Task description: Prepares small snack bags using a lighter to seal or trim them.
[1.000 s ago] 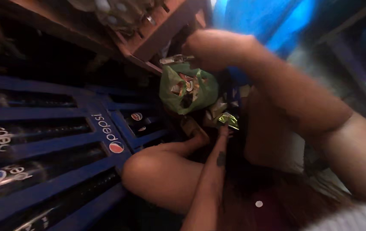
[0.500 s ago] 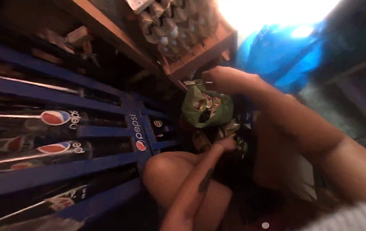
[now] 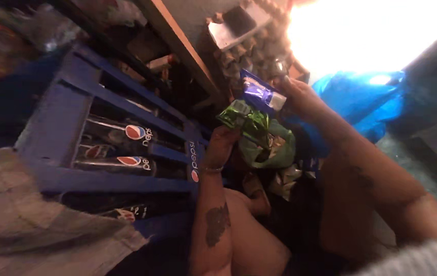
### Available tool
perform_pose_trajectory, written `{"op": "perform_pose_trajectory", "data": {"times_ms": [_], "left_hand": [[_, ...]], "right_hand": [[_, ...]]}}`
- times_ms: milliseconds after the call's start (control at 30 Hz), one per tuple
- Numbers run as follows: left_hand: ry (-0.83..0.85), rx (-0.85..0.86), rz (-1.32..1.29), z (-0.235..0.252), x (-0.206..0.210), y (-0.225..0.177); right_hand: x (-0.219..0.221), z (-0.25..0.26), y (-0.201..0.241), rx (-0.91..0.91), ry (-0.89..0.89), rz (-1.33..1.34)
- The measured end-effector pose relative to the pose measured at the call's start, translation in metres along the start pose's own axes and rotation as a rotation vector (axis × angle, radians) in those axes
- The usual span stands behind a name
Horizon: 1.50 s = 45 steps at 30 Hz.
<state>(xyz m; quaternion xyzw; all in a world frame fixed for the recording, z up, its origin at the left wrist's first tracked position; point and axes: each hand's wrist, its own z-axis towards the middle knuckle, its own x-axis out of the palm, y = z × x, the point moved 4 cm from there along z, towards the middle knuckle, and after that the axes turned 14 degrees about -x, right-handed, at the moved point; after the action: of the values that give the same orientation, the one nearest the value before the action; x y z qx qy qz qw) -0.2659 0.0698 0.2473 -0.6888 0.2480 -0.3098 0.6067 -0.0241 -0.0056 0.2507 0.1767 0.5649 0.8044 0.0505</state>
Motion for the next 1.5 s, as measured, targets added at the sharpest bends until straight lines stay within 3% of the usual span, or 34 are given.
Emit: {"op": "perform_pose_trajectory", "data": {"times_ms": [167, 333, 600, 800, 1300, 1500], "left_hand": [[-0.164, -0.004, 0.165, 0.0, -0.018, 0.003], [-0.288, -0.039, -0.024, 0.013, -0.017, 0.016], [-0.28, -0.13, -0.007, 0.008, -0.008, 0.02], [-0.428, -0.107, 0.035, 0.013, -0.012, 0.02], [-0.455, -0.117, 0.032, 0.005, -0.014, 0.013], [-0.346, -0.085, 0.011, 0.007, -0.012, 0.017]], "right_hand": [[0.019, 0.001, -0.004, 0.023, -0.004, 0.001], [0.032, 0.005, -0.017, -0.099, -0.042, -0.097], [0.047, 0.004, -0.019, -0.129, 0.04, -0.131], [0.049, 0.001, -0.014, -0.127, 0.078, -0.154], [0.048, 0.0, -0.01, -0.177, 0.085, -0.149], [0.047, 0.002, -0.011, -0.218, 0.01, -0.155]]}}
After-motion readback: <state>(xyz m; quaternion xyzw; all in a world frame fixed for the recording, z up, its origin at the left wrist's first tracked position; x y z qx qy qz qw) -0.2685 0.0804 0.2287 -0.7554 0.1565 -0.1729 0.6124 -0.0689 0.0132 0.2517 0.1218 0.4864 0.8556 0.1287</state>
